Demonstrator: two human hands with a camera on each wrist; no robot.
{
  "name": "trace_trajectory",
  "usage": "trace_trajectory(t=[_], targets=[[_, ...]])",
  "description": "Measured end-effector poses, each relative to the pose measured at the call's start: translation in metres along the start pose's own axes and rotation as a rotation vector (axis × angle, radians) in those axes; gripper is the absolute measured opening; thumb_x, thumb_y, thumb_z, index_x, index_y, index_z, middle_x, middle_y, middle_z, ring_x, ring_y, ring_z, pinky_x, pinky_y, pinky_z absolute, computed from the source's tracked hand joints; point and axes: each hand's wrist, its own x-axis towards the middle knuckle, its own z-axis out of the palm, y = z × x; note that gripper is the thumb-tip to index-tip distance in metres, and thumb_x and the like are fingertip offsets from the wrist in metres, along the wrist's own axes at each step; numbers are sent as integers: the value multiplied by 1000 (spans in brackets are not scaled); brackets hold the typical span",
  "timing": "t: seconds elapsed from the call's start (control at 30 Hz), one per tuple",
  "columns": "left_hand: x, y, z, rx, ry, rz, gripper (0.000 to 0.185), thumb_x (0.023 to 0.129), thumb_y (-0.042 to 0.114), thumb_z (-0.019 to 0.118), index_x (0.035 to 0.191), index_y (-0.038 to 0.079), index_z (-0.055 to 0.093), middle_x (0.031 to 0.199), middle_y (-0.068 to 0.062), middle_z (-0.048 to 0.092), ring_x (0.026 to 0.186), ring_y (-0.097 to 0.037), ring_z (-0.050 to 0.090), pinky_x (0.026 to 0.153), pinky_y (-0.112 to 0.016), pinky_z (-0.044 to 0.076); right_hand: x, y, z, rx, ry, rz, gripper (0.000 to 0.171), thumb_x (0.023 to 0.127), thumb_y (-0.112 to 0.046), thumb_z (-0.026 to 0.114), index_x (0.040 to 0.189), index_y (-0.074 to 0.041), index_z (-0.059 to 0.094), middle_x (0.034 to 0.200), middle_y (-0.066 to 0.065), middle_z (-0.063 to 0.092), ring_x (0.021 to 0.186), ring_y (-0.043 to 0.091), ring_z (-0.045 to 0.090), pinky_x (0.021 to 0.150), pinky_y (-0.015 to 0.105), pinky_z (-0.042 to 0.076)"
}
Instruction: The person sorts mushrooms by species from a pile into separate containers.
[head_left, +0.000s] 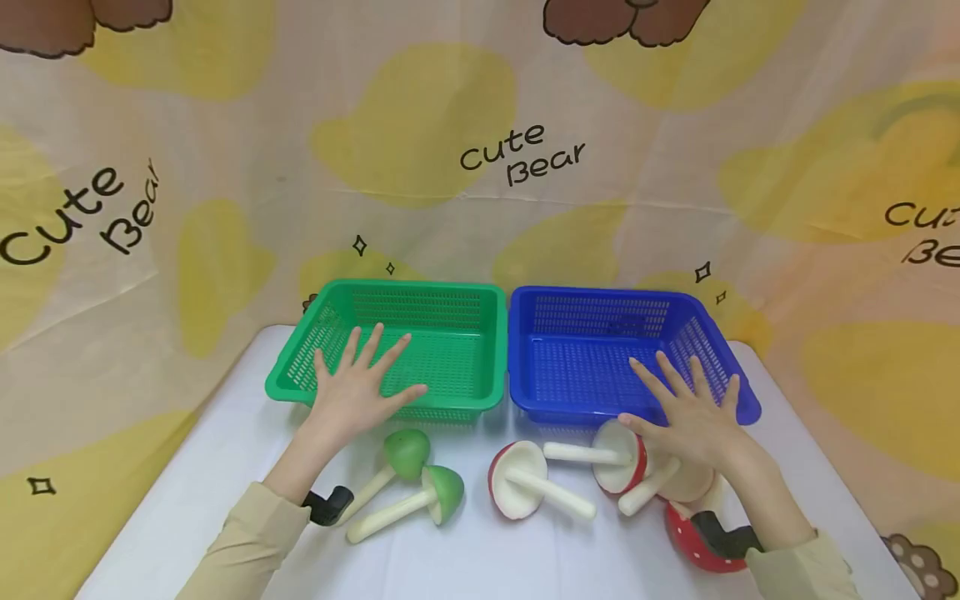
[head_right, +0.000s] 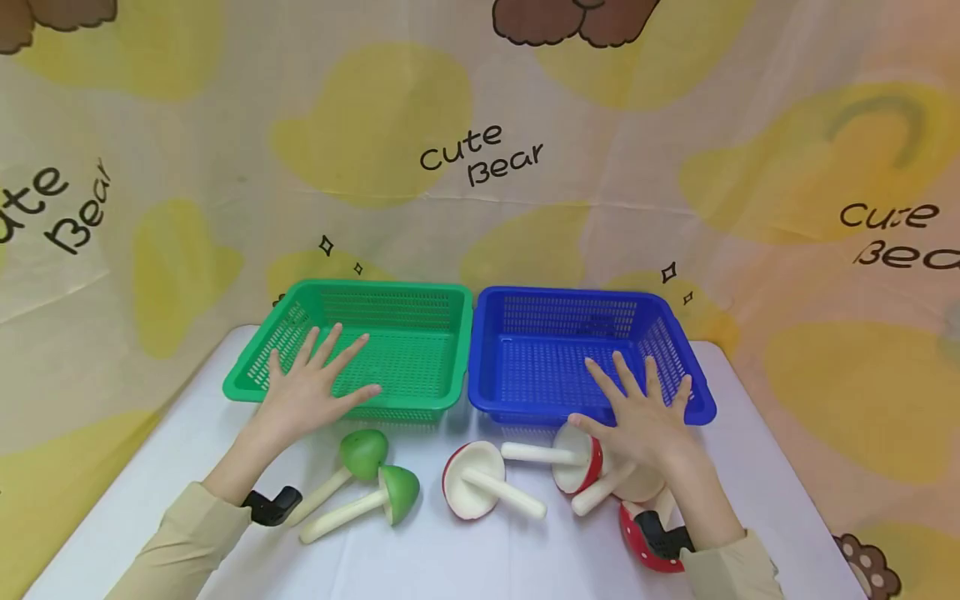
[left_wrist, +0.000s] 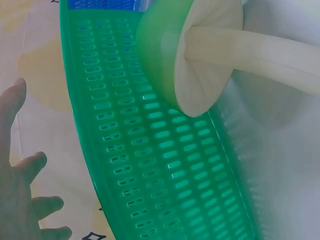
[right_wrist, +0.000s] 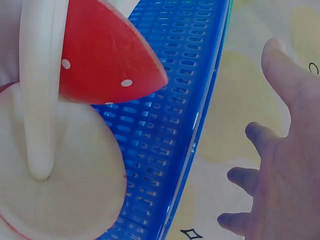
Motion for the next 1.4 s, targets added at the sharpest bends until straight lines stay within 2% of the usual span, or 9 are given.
trace_trajectory(t=[0.23, 0.5, 0.77, 1.03, 1.4], targets=[[-4, 1, -1, -18, 12, 4, 83, 82, 80, 39, 152, 42, 17, 163, -7, 10, 150, -39, 1, 106, -79, -8, -2, -3, 2, 16, 30, -41, 82, 89, -65, 49, 155, -33, 11, 162, 18, 4, 142, 54, -14, 98, 78, -23], [-9, -1, -2, -31, 51, 28, 77, 85, 75, 43, 151, 43, 20, 163, -7, 15, 150, -39, 6, 106, -79, -6, -4, -8, 3, 35, 76, -79, 76, 91, -62, 48, 154, -35, 14, 162, 16, 11, 145, 51, -5, 102, 77, -19], [-12, -6, 2, -37, 74, 48, 74, 87, 69, 48, 151, 39, 26, 161, -9, 21, 149, -40, 12, 106, -79, -3, -5, -15, 2, 59, 96, -105, 74, 93, -56, 50, 154, -32, 16, 161, 16, 13, 147, 47, 0, 106, 72, -20], [-17, -9, 7, -76, 107, 38, 71, 89, 63, 53, 150, 34, 31, 159, -11, 26, 147, -41, 17, 106, -79, 0, -8, -23, 2, 58, 129, -138, 70, 94, -54, 50, 153, -30, 20, 161, 15, 15, 149, 41, 0, 110, 70, -15], [-28, -17, 15, -104, 181, 40, 64, 91, 55, 56, 147, 29, 39, 155, -11, 34, 144, -39, 25, 108, -77, 7, -7, -33, 10, 83, 174, -206, 66, 94, -49, 54, 152, -31, 27, 160, 13, 23, 149, 38, 9, 114, 69, -6]])
